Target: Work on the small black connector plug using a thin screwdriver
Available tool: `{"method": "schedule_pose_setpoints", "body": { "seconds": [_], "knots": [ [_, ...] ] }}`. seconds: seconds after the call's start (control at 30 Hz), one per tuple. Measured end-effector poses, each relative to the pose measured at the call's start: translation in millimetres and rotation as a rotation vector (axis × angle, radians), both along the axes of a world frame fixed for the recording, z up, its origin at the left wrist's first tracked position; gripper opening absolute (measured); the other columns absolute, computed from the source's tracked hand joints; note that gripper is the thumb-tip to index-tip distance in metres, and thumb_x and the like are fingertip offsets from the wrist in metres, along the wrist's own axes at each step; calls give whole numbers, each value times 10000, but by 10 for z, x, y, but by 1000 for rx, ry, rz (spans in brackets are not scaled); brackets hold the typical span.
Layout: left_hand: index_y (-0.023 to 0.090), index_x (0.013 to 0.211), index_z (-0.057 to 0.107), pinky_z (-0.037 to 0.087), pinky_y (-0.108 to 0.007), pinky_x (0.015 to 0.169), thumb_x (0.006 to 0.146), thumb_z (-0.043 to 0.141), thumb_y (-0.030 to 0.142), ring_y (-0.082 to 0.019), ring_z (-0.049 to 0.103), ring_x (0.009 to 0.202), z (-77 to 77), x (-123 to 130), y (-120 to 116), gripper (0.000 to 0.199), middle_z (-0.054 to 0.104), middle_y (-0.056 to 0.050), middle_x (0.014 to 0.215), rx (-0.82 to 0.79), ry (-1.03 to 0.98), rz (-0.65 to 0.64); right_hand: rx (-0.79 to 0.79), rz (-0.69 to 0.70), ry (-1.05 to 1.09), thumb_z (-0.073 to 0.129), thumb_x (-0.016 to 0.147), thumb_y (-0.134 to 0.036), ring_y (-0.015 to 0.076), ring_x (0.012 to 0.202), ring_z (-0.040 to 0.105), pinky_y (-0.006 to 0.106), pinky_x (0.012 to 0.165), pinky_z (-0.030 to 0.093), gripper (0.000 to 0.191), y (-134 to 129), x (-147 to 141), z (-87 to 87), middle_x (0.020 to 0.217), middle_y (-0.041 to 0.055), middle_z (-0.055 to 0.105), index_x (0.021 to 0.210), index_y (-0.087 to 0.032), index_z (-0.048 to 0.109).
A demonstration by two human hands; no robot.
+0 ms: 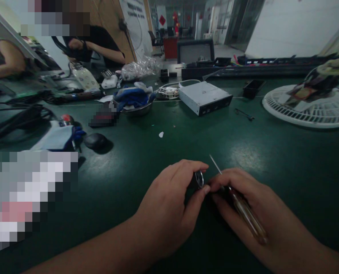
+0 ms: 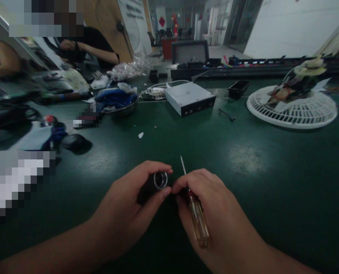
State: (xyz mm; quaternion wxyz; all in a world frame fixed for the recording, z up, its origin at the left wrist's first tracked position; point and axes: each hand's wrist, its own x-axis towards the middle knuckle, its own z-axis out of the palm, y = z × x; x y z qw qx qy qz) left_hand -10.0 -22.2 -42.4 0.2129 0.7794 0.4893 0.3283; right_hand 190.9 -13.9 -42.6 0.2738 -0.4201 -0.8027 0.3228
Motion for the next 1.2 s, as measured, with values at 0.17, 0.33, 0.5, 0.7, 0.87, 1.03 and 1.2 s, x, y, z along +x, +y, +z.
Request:
{"method": "schedule_pose_setpoints", "body": {
  "seconds": [0.17, 0.33, 0.5, 0.7, 0.87, 1.03, 1.2],
  "knots": [
    [195, 1182, 542, 537, -363, 857, 923, 555, 144, -185, 636, 941, 43, -20, -17, 265, 652, -45, 1048, 1, -5, -60, -58, 116, -19, 574, 765, 16, 192, 872, 618, 311, 703, 502, 307, 7, 22, -32, 940, 14, 654, 930, -242, 599],
    [189, 1131, 553, 525, -354, 810, 915, 539, 132, -179, 625, 884, 55, -22, -22, 224, 641, -39, 988, 14, -14, -82, -29, 177, 19, 593, 685, 30, 164, 781, 598, 273, 638, 466, 327, 16, 41, -29, 850, -19, 630, 870, -236, 554],
    [189, 1146, 552, 524, -356, 809, 937, 539, 157, -182, 624, 891, 54, -23, -22, 211, 644, -45, 1011, 7, -5, -83, 14, 106, 33, 579, 761, -11, 132, 693, 593, 245, 573, 452, 243, 2, 39, -19, 814, -30, 607, 833, -238, 532],
    [193, 1127, 556, 519, -360, 815, 942, 542, 168, -186, 629, 903, 58, -21, -7, 188, 649, -41, 1004, -1, -4, -85, 20, 31, 50, 564, 854, -56, 134, 739, 657, 254, 626, 528, 189, -15, 17, -11, 877, -15, 635, 876, -240, 525],
    [201, 1119, 555, 523, -352, 808, 930, 554, 154, -181, 632, 894, 70, -21, -17, 194, 652, -36, 1000, -6, -8, -83, -19, -4, 103, 581, 874, -75, 147, 831, 686, 270, 692, 573, 217, -29, 13, -14, 982, -5, 644, 950, -262, 501],
    [196, 1149, 555, 526, -362, 824, 930, 554, 162, -189, 635, 911, 64, -27, -21, 222, 655, -44, 1016, -1, -7, -85, 13, -33, 114, 612, 862, -74, 126, 721, 654, 245, 616, 542, 242, -35, 6, -25, 912, -27, 629, 930, -270, 488],
    [202, 1137, 556, 521, -355, 824, 926, 562, 162, -183, 636, 913, 54, -24, -4, 215, 653, -32, 1015, -6, -8, -77, 31, -33, 128, 586, 836, -35, 144, 818, 672, 249, 664, 550, 288, -39, 7, -25, 979, -8, 636, 940, -274, 462]
  ]
}}
